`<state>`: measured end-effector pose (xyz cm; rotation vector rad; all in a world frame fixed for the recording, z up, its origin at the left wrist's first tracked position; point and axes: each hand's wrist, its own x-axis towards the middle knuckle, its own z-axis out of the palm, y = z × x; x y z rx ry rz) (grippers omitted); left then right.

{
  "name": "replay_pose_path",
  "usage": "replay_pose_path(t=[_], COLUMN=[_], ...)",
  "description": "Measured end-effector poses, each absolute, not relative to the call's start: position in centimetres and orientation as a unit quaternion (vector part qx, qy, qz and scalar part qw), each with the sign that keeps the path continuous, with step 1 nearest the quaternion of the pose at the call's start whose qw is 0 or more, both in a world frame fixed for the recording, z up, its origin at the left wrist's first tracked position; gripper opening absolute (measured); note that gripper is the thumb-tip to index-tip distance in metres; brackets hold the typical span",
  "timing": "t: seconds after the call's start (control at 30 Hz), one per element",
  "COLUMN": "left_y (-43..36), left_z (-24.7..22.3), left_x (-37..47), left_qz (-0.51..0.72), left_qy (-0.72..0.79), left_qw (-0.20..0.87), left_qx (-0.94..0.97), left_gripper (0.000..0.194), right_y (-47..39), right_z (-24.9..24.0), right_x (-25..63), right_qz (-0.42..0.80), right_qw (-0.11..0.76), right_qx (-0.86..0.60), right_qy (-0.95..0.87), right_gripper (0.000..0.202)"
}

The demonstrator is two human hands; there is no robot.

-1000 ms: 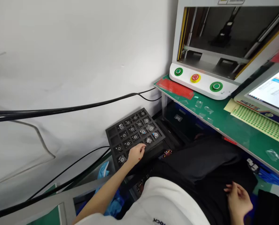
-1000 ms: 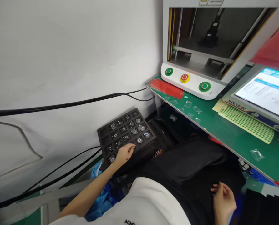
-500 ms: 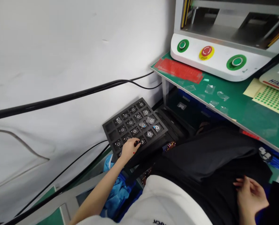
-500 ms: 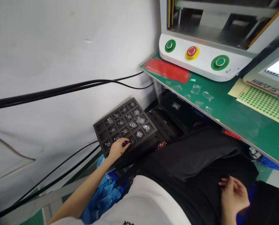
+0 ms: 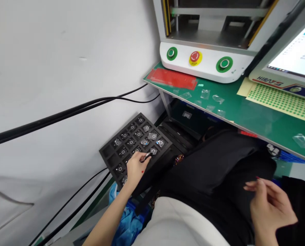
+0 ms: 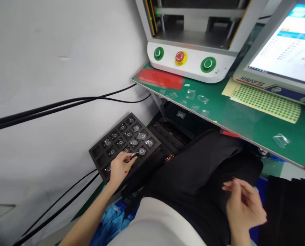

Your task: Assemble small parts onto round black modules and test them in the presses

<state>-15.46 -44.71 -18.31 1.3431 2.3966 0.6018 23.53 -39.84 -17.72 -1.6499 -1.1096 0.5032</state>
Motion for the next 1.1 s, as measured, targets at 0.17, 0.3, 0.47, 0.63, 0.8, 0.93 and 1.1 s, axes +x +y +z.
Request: replay_pose_path(t=[0.17, 0.3, 0.47, 0.63, 0.8, 0.93, 1.1], left_y=[-41.0, -38.7, -37.3, -35.6, -33.9, -33.8, -34.0], left_z=[-11.7, -8.6, -7.8, -8.0, -9.5, -10.0, -8.9], left_x=[-8.3, -2.5, 1.3, 1.8, 2.1, 2.8, 3.2], left_qz=[0.363, 0.463, 0.483, 0.424, 0.345, 0.407, 0.497], left_qy=[0.716, 0.561, 0.439, 0.276, 0.189, 0.168, 0.258], left_qw=[0.191, 0.255, 0.351, 0.584, 0.701, 0.685, 0.609], left_qx=[0.564, 0.637, 0.672, 0.635, 0.595, 0.580, 0.562], left_gripper=[0.015, 0.013, 0.027, 0.040, 0.052, 0.061, 0.057], right_y=[-40.2, -39.8, -39.2, -38.7, -38.4, -38.3, -38.5], right_z=[-14.1, -10.9, -8.0, -7.7, -8.2, -8.1, -7.4], right_x=[19.6, 17.1, 16.9, 19.5, 20.6, 20.4, 20.5], right_qz=[0.206, 0.395, 0.617, 0.691, 0.759, 0.737, 0.557], right_qw=[0.466, 0.505, 0.554, 0.554, 0.502, 0.527, 0.633], right_qx=[-0.582, -0.523, -0.435, -0.379, -0.334, -0.335, -0.444], right_qy=[-0.634, -0.562, -0.351, -0.268, -0.246, -0.257, -0.303], right_gripper=[0.009, 0.030, 0.042, 0.066, 0.084, 0.070, 0.009])
